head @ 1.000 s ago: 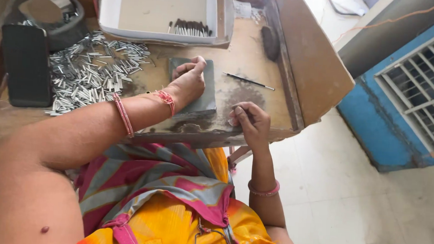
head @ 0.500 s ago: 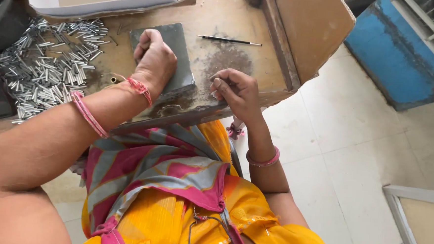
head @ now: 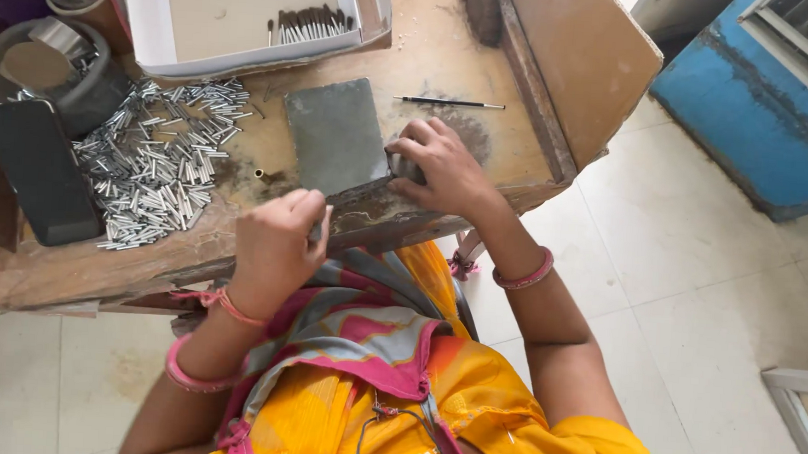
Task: The person sits at a workbench assembling small metal tube components. They pick metal tubes from a pile, insert a small part into each tube by hand, and place the finished assemblies on a stone block and into a tray with completed pieces.
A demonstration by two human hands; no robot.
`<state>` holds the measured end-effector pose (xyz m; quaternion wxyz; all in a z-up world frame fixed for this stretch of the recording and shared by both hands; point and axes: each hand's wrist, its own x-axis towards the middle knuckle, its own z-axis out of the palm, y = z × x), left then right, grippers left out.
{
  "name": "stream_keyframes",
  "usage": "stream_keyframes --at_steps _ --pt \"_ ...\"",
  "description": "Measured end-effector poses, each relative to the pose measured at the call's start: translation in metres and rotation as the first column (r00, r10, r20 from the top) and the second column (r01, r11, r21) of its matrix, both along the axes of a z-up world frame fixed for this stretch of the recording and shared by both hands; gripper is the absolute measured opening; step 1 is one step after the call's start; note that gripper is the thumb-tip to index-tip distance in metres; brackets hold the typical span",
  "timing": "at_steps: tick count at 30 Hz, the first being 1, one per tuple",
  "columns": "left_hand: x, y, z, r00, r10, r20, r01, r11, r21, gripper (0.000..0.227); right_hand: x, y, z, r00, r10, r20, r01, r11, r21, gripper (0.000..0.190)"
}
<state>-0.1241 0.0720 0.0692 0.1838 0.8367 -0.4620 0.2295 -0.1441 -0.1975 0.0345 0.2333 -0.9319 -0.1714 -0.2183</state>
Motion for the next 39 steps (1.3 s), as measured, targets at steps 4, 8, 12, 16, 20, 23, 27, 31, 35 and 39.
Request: stream_keyframes --at_steps 4,8,12,16,20,23,27,31,35,39 --pt "-0.019 0.008 -0.024 0.953 0.008 -0.304 -0.105 0.947 -0.303 0.023 -0.003 -0.007 -0.001 0.993 0.116 0.008 -0.116 0.993 -0.027 0.031" --pt "-0.022 0.007 -0.042 0.898 -0.101 -0.429 -0.115 0.886 -0.450 0.022 -0.014 -0.011 -0.001 0.997 0.063 0.047 -0.060 0.996 -0.066 0.012" --pt "-0.020 0.003 -0.073 0.796 -0.232 -0.559 -0.142 0.826 -0.545 0.027 -0.031 0.020 0.001 0.992 -0.050 0.115 0.060 0.994 -0.087 0.012" --pt "-0.025 -0.009 -0.087 0.626 -0.447 -0.639 -0.061 0.789 -0.611 0.014 -0.061 0.071 0.002 0.993 0.115 0.024 -0.115 0.907 0.405 0.015" --pt "-0.031 -0.016 -0.099 0.501 -0.563 -0.657 -0.091 0.721 -0.687 0.012 -0.067 0.102 -0.014 0.961 0.218 0.167 -0.268 0.882 0.388 0.014" --pt "-0.035 -0.013 -0.106 0.565 -0.452 -0.690 -0.113 0.787 -0.607 0.008 -0.065 0.103 -0.023 0.968 0.170 0.182 -0.223 0.919 0.326 0.015" --pt "-0.034 -0.010 -0.103 0.622 -0.382 -0.684 -0.109 0.822 -0.558 0.012 -0.063 0.097 -0.022 0.964 0.267 -0.014 -0.195 0.738 0.646 0.002" --pt "-0.035 -0.011 -0.093 0.573 -0.466 -0.674 -0.117 0.768 -0.630 0.017 -0.068 0.110 0.007 0.933 0.304 0.191 -0.356 0.852 0.383 0.012" --pt "-0.034 -0.015 -0.101 0.622 -0.397 -0.675 -0.115 0.807 -0.580 0.011 -0.067 0.109 -0.011 0.946 0.253 0.202 -0.306 0.902 0.303 0.013" --pt "-0.033 -0.013 -0.085 0.656 -0.435 -0.616 -0.058 0.786 -0.616 0.018 -0.063 0.102 -0.012 0.948 0.318 0.024 -0.266 0.747 0.609 0.004"
